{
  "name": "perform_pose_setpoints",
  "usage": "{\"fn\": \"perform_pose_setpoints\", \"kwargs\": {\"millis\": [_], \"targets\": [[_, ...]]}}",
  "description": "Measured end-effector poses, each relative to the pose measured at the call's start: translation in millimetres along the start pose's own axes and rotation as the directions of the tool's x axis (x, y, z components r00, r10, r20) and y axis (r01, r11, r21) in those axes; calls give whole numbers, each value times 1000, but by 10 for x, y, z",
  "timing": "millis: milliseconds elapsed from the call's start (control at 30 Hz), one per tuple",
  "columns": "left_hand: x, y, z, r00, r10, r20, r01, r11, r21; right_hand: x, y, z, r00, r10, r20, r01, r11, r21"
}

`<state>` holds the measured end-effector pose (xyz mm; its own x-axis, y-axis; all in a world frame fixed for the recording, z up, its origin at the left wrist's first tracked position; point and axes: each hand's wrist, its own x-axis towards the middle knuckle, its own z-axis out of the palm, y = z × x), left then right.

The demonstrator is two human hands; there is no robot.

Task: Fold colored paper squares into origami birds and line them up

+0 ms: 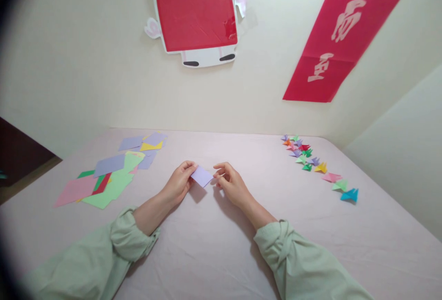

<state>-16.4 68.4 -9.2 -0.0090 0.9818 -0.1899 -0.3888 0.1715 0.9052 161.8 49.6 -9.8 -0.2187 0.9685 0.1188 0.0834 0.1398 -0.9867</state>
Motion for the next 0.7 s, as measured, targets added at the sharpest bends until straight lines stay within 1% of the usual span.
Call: {"fn": "perform_pose_setpoints", "kwargs": {"millis": [67, 133, 233, 333, 400, 500, 567, 700], "targets": [[-28, 23, 1, 995, -52, 88, 50, 999, 18, -21, -8, 16, 993, -82, 84, 85, 996, -40], [-57, 40, 2, 984, -92, 152, 87, 995, 40, -45, -20, 43, 973, -168, 157, 188, 975, -117], [-85, 73, 6, 973, -119, 200, 111, 993, 51, -64, -31, 76, 948, -261, 184, 297, 932, -207], [-94, 116, 14, 963, -129, 238, 123, 992, 39, -61, -32, 75, 953, -279, 119, 299, 931, -211], [-91, 132, 15, 951, -154, 266, 141, 988, 67, -54, -36, 61, 960, -273, 61, 280, 940, -196], [-75, 111, 4, 949, -177, 259, 149, 981, 125, -51, -60, 49, 970, -242, 24, 243, 955, -170], [-67, 75, -2, 959, -150, 239, 117, 982, 148, -54, -88, 50, 976, -215, 30, 217, 961, -172], [-88, 22, 18, 976, -30, 216, -22, 972, 233, -53, -119, 55, 978, -206, 38, 210, 959, -191]]}}
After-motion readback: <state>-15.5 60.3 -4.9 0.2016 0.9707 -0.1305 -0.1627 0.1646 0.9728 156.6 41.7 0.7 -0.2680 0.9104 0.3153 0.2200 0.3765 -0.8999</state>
